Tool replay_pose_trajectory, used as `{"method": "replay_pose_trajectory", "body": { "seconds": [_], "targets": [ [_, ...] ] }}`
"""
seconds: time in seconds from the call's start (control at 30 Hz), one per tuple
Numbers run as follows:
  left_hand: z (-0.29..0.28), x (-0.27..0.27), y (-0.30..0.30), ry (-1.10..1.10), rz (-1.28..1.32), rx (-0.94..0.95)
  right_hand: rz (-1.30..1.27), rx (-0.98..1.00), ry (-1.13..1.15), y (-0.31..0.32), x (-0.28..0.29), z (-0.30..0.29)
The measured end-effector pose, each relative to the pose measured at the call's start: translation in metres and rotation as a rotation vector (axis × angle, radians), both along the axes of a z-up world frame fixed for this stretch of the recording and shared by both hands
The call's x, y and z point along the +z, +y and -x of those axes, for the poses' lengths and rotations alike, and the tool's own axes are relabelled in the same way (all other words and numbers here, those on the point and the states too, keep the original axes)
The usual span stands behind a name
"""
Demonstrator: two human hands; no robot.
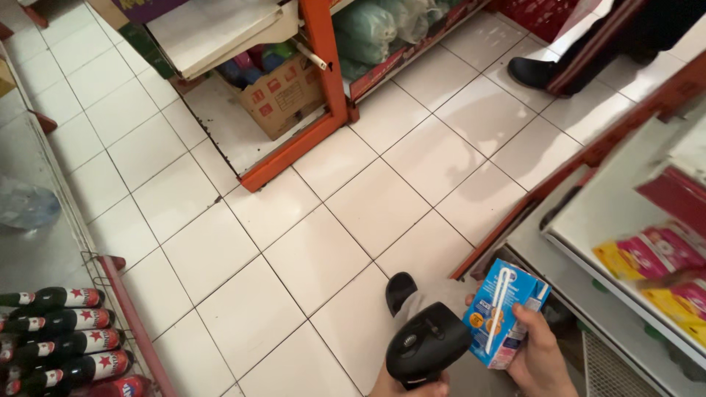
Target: The person scans packaged snacks with a barcode scanner and places them on a refrigerated shelf. They then spray a cleaning solution on the shelf and wipe it with a cloth. The person continues to scan and place items on the shelf.
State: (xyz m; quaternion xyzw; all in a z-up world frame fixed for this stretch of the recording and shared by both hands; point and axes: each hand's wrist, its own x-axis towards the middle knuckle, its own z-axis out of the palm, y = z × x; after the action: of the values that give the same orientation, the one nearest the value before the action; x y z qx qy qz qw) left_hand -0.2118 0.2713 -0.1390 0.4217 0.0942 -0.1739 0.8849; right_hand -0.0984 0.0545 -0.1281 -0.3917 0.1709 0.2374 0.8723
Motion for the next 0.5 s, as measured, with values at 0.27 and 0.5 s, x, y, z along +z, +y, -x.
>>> {"method": "replay_pose_trajectory", "body": {
  "seconds": [0.27,0.5],
  "targets": [
    [-0.05,-0.004,0.021,0.018,-0.06,0.125,0.012,-0.009,-0.028,0.033,-0.025,-0.041],
    [-0.085,-0.009,0.035,0.013,-0.095,0.164,-0.081,-0.007,-0.1,0.063,-0.03,-0.072]
  ]
}}
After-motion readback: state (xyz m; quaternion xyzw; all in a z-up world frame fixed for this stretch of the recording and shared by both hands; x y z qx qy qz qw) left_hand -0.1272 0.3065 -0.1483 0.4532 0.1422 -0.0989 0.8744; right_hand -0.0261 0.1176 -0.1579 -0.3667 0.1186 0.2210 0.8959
